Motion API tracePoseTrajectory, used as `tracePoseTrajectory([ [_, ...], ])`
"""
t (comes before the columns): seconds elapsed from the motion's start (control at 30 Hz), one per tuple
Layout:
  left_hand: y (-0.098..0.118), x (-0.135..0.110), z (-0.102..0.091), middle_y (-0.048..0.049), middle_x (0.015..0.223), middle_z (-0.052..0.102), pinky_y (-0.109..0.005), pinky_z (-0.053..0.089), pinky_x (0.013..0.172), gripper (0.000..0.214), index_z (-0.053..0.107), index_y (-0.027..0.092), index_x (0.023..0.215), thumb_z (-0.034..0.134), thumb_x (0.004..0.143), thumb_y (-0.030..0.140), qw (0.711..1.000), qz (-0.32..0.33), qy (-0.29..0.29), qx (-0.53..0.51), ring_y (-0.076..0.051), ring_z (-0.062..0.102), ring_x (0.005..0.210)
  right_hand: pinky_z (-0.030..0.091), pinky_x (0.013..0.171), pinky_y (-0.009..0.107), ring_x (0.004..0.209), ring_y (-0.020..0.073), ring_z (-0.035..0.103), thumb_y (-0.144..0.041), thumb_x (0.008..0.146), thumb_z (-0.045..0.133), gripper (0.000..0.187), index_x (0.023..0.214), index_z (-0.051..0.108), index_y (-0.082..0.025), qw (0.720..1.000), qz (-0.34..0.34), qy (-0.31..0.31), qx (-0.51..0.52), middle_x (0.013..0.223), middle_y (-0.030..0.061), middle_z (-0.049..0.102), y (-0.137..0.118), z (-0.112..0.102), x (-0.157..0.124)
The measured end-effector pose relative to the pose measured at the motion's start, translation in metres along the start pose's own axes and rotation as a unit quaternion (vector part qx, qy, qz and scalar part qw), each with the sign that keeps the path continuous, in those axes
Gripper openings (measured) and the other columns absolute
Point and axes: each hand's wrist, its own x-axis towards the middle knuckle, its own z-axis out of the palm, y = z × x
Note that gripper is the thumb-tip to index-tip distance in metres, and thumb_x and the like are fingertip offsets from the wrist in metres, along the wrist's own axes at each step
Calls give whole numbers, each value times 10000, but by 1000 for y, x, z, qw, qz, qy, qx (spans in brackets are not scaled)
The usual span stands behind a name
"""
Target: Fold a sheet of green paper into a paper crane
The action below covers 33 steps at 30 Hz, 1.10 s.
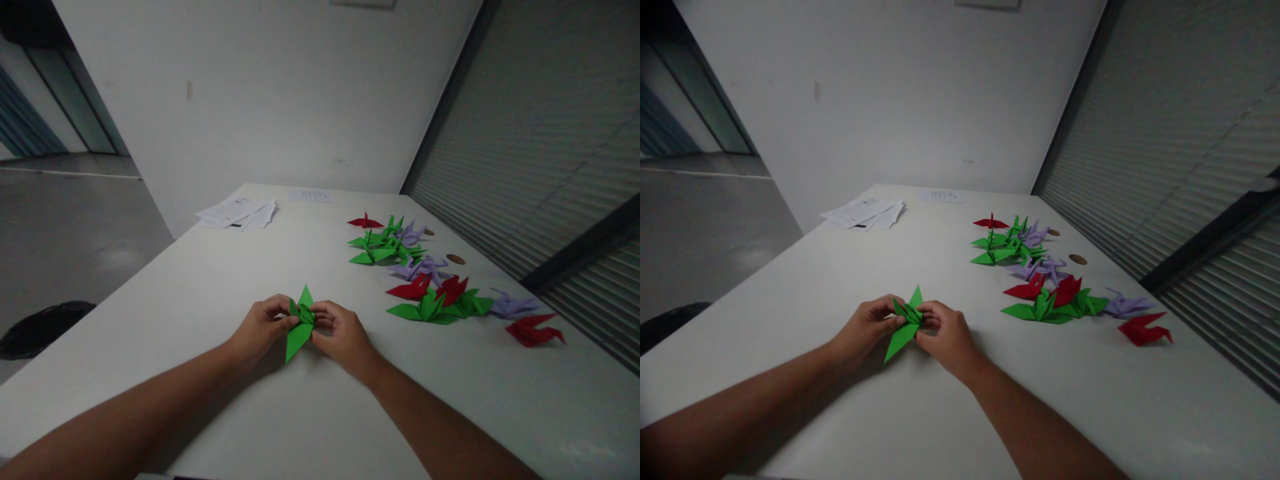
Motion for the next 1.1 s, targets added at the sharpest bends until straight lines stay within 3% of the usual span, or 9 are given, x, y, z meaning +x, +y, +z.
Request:
tracePoseTrajectory([
  [0.37, -6, 2, -2, -51, 922, 649, -304, 544, 766, 172, 725, 157, 816, 814, 818, 303, 998, 20, -8, 56, -180, 649, 861, 640, 894, 375, 949, 232, 779, -167, 746, 744, 323, 1063, 693, -206, 999, -28, 5, -31, 1001, 60, 795, 2, -1, 0],
  [0.63, -7, 2, -3, -30, 804, 654, -291, 490, 714, 161, 694, 153, 812, 780, 812, 289, 997, 4, -11, 80, -164, 621, 768, 616, 956, 396, 990, 235, 772, -106, 752, 703, 374, 1113, 694, -207, 996, -36, -37, -75, 1056, 52, 784, -11, -9, 0],
  [0.77, -9, 2, -4, -15, 756, 652, -278, 460, 677, 172, 665, 162, 796, 754, 811, 309, 993, -1, 1, 122, -153, 595, 719, 583, 1000, 396, 1108, 231, 721, -65, 751, 678, 557, 1282, 648, -231, 987, -38, -75, -134, 1225, 78, 738, -17, -17, -3],
  [0.87, -10, 4, -5, -5, 738, 650, -273, 447, 649, 162, 656, 174, 810, 723, 802, 321, 982, 6, 38, 186, -152, 584, 688, 595, 858, 339, 1118, 228, 680, -45, 730, 662, 673, 1372, 589, -234, 977, -40, -53, -204, 1346, 119, 665, -21, -29, -4],
  [1.0, -6, 4, -4, 13, 695, 634, -263, 414, 608, 87, 642, 183, 812, 682, 779, 253, 949, 17, 70, 306, -141, 555, 642, 489, 628, 252, 739, 140, 602, -99, 764, 663, 435, 1190, 662, -187, 975, -31, 0, -222, 984, 49, 694, -29, -40, -1],
  [1.1, -6, 3, -2, 25, 691, 644, -256, 386, 582, 104, 612, 195, 822, 693, 774, 241, 928, 9, 61, 366, -137, 553, 624, 418, 570, 231, 615, 115, 531, -154, 816, 656, 204, 1015, 693, -172, 980, 26, -17, -195, 731, -28, 610, -35, -36, 0],
])
